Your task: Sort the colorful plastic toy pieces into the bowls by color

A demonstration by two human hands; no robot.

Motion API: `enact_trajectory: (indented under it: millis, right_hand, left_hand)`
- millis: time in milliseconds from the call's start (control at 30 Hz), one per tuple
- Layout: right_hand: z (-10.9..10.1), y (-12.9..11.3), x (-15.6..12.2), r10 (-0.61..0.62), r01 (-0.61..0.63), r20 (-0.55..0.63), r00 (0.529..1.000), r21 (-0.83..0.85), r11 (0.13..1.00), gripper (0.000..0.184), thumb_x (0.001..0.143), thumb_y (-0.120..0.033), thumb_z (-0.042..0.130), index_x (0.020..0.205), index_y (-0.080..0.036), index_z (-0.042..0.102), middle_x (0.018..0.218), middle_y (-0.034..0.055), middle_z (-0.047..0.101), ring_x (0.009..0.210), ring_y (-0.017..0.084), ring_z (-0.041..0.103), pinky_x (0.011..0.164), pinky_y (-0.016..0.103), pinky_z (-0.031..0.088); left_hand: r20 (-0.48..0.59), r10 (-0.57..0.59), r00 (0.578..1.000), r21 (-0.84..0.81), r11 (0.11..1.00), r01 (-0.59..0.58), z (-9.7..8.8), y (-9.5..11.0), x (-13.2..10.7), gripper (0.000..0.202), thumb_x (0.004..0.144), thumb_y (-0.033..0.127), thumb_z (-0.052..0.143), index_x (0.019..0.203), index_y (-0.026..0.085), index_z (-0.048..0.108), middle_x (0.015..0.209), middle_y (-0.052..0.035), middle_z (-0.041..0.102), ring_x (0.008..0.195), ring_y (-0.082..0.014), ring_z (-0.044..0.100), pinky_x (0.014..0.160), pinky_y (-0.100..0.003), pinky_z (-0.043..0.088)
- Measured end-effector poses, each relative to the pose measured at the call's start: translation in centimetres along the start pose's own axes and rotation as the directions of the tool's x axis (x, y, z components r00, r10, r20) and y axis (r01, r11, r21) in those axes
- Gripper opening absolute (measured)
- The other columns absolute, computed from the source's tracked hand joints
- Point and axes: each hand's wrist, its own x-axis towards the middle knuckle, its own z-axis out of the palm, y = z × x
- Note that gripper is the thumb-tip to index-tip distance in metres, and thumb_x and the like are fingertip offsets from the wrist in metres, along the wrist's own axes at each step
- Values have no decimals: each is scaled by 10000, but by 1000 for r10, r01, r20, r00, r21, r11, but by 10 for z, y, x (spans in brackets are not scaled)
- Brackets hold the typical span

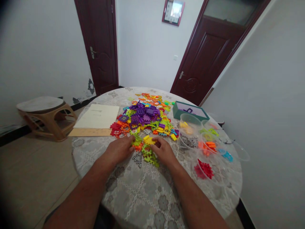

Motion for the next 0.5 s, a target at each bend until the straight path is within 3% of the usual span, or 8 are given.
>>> enact_trajectory:
  millis: [133,233,333,500]
  right_hand:
    - [-7,12,7,19,-37,-192,981,-89,995,291,910,-408,589,1061,-192,713,836,28,671,778,219,620,740,341,476]
    - [-9,15,9,15,-41,-263,965,-94,995,378,920,-389,556,1205,-177,686,855,23,646,776,218,604,736,344,474]
    - [-8,13,7,-30,26,-255,967,-16,1000,536,925,-373,564,1422,-173,585,931,21,633,793,202,605,739,332,488]
    - [2,3,5,-90,96,-116,989,50,994,477,949,-369,564,1390,-197,630,938,29,668,800,198,627,734,322,509]
  left_hand:
    - [9,-36,999,21,999,36,-4,-4,-1,255,955,324,594,1179,221,660,1166,-165,765,1061,-336,741,804,-395,549]
    - [25,-62,998,30,998,61,-9,-5,-3,199,937,264,578,1105,222,676,1129,-151,774,1015,-323,747,778,-379,535]
    - [4,-44,999,1,999,44,-13,-2,-4,156,954,264,561,1050,226,678,1083,-124,775,983,-290,740,787,-359,527]
    - [-180,63,982,-92,992,-81,-7,6,-2,237,996,238,544,1201,211,660,1241,-103,731,1140,-244,693,947,-334,520]
